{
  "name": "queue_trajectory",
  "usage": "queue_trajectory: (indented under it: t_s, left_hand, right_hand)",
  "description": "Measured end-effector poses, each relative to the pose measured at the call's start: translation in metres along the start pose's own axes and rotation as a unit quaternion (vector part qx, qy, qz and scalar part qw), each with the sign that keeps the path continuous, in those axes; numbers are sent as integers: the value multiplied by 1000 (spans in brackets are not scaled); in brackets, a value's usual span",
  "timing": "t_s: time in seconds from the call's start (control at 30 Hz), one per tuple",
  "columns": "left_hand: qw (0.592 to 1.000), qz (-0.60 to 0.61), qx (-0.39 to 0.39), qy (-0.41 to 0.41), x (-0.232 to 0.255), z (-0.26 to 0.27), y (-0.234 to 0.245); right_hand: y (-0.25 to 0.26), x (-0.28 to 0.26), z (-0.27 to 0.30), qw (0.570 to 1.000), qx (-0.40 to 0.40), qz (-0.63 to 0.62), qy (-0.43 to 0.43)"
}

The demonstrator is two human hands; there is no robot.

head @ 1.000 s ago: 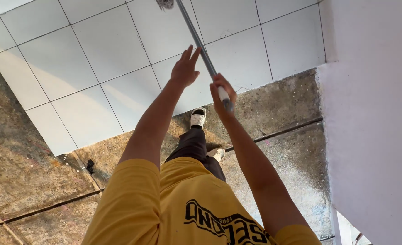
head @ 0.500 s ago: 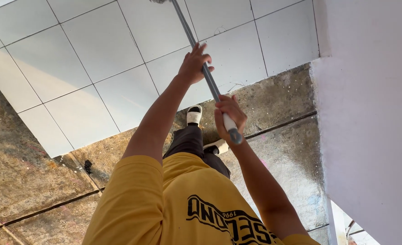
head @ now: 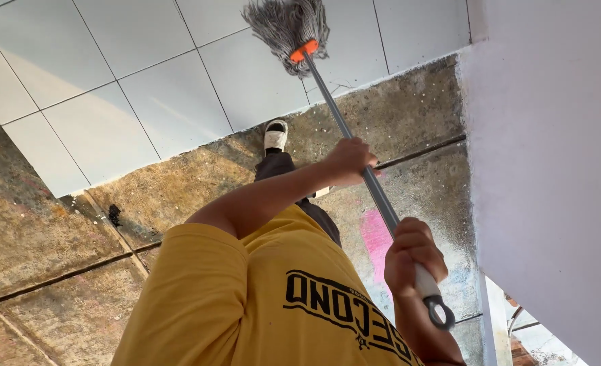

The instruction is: The recorder is mopping a tiled floor area using a mop and water.

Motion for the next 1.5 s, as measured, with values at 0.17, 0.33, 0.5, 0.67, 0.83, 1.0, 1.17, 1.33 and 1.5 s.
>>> queue_trajectory:
  t_s: [0.17,0.33,0.5,0.67,0.83,1.0,1.17,1.33,1.5]
  left_hand:
    - [1000,0,7,-21,55,1,-38]
    - [999,-26,-43,-15,79,4,-40]
    - [999,-27,-10,-32,63,-12,-18]
    - [996,-62,-47,42,-6,-63,38]
    - [985,-114,-44,122,-125,-123,116]
    - [945,-155,57,282,-258,-167,164]
    - [938,-122,80,315,-302,-170,209]
    - [937,-108,113,313,-312,-182,232]
    - [949,-129,83,277,-300,-201,227]
  right_hand:
    - [41,-31,29,999,30,-9,14]
    - [62,-43,40,999,44,-20,-5]
    - [56,-19,9,998,35,-49,18]
    - [46,72,-25,998,28,-53,19]
    - [-1,200,-67,998,-4,26,-65]
    - [-68,365,-106,980,-23,2,-199]
    - [-127,403,-202,975,-80,19,-207]
    - [-125,392,-230,970,-75,53,-227]
    - [-94,358,-208,987,-72,99,-99]
Point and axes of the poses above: each hand's wrist, its own z-axis away from the middle knuckle, its own y-axis out of the back of the hand, x = y × z, the point moved 2 cm from there along -z, towards the middle knuckle, and after that the axes turned 6 degrees about -z, right-handed, at the moved point
